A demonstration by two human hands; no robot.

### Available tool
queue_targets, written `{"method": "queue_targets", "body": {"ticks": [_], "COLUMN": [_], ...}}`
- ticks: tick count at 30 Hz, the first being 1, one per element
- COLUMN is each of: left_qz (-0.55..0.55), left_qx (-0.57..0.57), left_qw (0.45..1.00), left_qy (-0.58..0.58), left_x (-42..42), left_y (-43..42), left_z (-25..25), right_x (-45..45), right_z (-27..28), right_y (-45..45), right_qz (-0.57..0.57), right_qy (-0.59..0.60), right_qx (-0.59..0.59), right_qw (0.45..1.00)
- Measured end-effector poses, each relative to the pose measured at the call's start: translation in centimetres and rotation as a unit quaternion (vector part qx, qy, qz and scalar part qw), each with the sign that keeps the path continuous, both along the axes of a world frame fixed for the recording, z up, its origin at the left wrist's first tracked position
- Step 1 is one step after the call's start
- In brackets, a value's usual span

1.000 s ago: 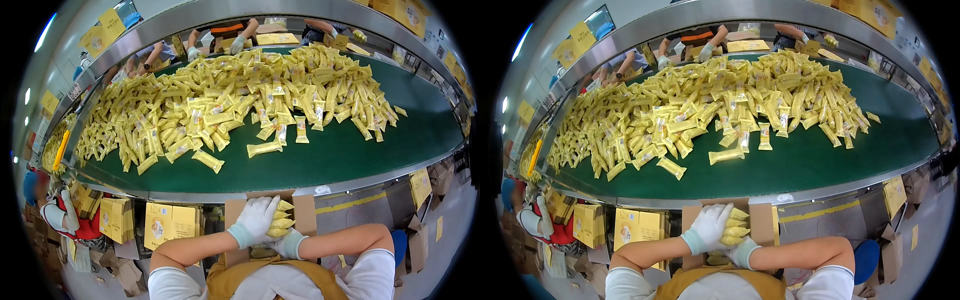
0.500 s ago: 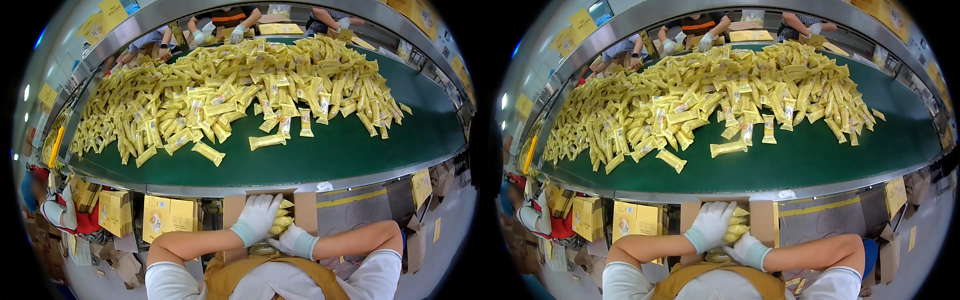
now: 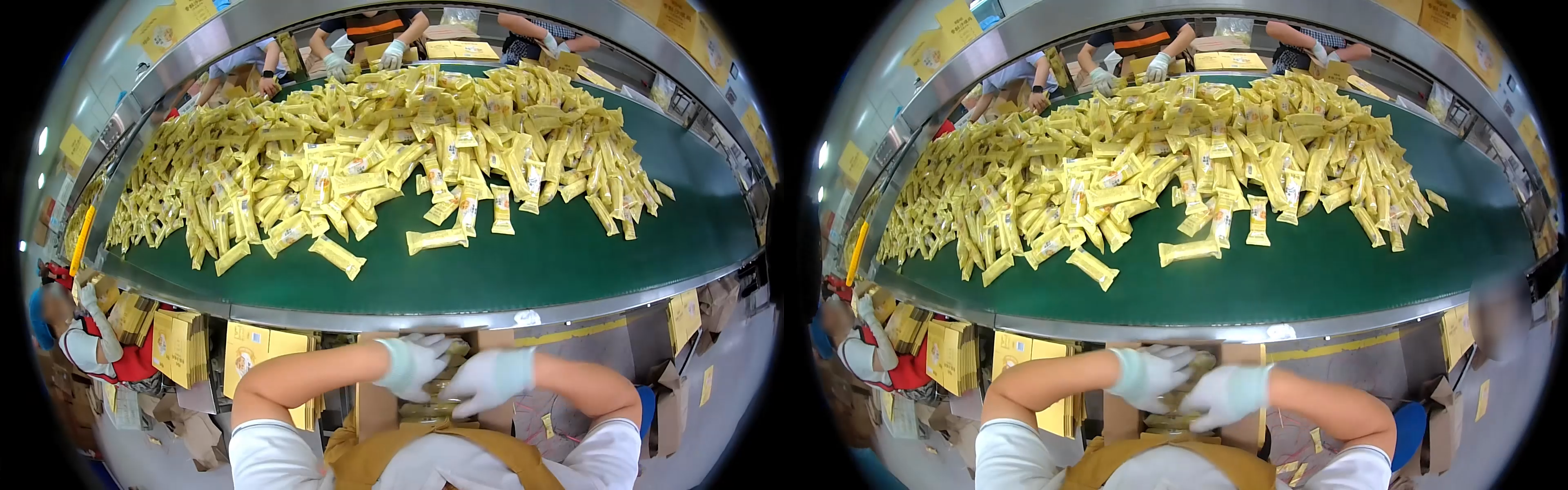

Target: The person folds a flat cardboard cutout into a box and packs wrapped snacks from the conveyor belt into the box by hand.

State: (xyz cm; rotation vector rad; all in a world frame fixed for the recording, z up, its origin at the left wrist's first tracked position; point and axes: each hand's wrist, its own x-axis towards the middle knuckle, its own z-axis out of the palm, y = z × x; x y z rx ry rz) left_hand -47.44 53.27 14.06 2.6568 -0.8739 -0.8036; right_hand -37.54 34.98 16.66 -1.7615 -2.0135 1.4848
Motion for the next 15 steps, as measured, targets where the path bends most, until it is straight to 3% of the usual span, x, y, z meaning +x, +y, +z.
{"method": "queue_targets", "body": {"ticks": [2, 3, 4, 5, 6, 7, 8, 10, 11, 12, 15], "left_qz": [0.016, 0.06, 0.104, 0.203, 0.3, 0.393, 0.478, 0.577, 0.613, 0.631, 0.608], "left_qx": [-0.195, -0.273, -0.35, -0.357, -0.36, -0.287, -0.208, 0.024, 0.14, 0.121, 0.153], "left_qw": [0.963, 0.94, 0.908, 0.9, 0.88, 0.874, 0.849, 0.808, 0.767, 0.759, 0.762], "left_qy": [0.183, 0.196, 0.206, 0.144, 0.078, -0.003, -0.084, -0.117, -0.131, -0.107, -0.165], "left_x": [1.5, 1.8, 1.7, 1.6, 1.9, 2.7, 3.6, 5.4, 6.1, 6.7, 7.8], "left_y": [4.5, 7.5, 10.1, 12.2, 13.7, 14.7, 15.6, 14.1, 13.8, 14.7, 12.6], "left_z": [3.5, 4.2, 4.7, 4.3, 2.9, 0.1, -2.7, -5.0, -6.4, -9.5, -11.3], "right_x": [4.9, 6.6, 9.0, 11.2, 13.8, 15.5, 17.6, 20.9, 22.1, 22.9, 20.2], "right_z": [0.5, 3.7, 2.1, 0.5, -2.3, -4.5, -6.6, -11.1, -13.4, -14.9, -12.9], "right_y": [-1.0, -0.9, -1.1, -0.4, 0.6, 1.9, 2.7, 5.7, 7.2, 8.2, 11.9], "right_qz": [-0.19, -0.363, -0.402, -0.482, -0.5, -0.536, -0.488, -0.527, -0.547, -0.568, -0.588], "right_qy": [0.182, 0.229, 0.197, 0.215, 0.096, 0.006, -0.226, -0.327, -0.325, -0.322, -0.34], "right_qx": [0.17, 0.009, 0.135, 0.154, 0.265, 0.301, 0.295, 0.159, 0.154, 0.149, 0.082], "right_qw": [0.95, 0.903, 0.884, 0.835, 0.819, 0.789, 0.79, 0.768, 0.756, 0.743, 0.729]}}
